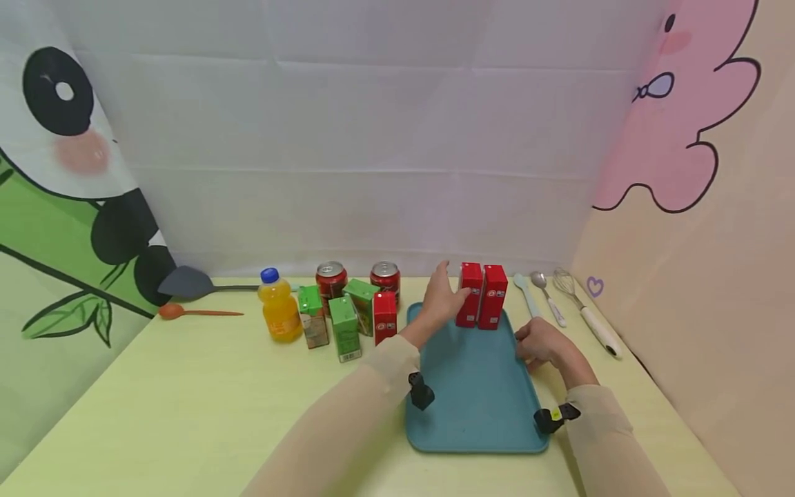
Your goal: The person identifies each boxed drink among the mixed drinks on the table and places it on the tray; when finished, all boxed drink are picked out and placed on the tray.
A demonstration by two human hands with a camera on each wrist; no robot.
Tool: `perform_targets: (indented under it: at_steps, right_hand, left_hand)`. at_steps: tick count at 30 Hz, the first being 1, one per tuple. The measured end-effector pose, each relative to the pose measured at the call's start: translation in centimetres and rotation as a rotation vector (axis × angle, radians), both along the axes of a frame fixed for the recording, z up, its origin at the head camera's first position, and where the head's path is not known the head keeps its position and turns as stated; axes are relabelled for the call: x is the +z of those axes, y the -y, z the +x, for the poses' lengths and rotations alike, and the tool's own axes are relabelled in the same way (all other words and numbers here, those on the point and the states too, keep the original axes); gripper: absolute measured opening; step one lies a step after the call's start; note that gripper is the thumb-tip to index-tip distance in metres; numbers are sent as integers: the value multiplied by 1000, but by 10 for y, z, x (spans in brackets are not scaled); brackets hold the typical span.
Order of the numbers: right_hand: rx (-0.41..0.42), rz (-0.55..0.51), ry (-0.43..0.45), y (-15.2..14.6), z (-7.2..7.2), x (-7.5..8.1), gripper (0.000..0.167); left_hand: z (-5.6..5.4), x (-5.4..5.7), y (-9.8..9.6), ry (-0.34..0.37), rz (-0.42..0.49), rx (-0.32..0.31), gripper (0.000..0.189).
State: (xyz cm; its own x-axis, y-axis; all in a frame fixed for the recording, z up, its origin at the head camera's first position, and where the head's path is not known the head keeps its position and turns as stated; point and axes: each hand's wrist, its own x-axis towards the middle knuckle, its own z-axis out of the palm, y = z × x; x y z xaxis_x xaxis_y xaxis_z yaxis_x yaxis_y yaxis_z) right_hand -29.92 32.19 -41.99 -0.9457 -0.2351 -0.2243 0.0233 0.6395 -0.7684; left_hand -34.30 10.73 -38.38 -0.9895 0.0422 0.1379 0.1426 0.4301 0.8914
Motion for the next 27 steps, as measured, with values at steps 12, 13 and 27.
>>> perform_targets:
  at_steps: [12,13,27]
  right_hand:
    - [-17,13,17,-1,-2,-2,51]
    - [-21,12,18,-1,-2,-2,51]
    - [-11,13,6,1,-2,-1,51]
  left_hand:
    - [36,24,-2,-163,44,-122,78]
    - [39,26,-2,-174,40,-129,78]
    - [66,38,17,-200,59,-272,77]
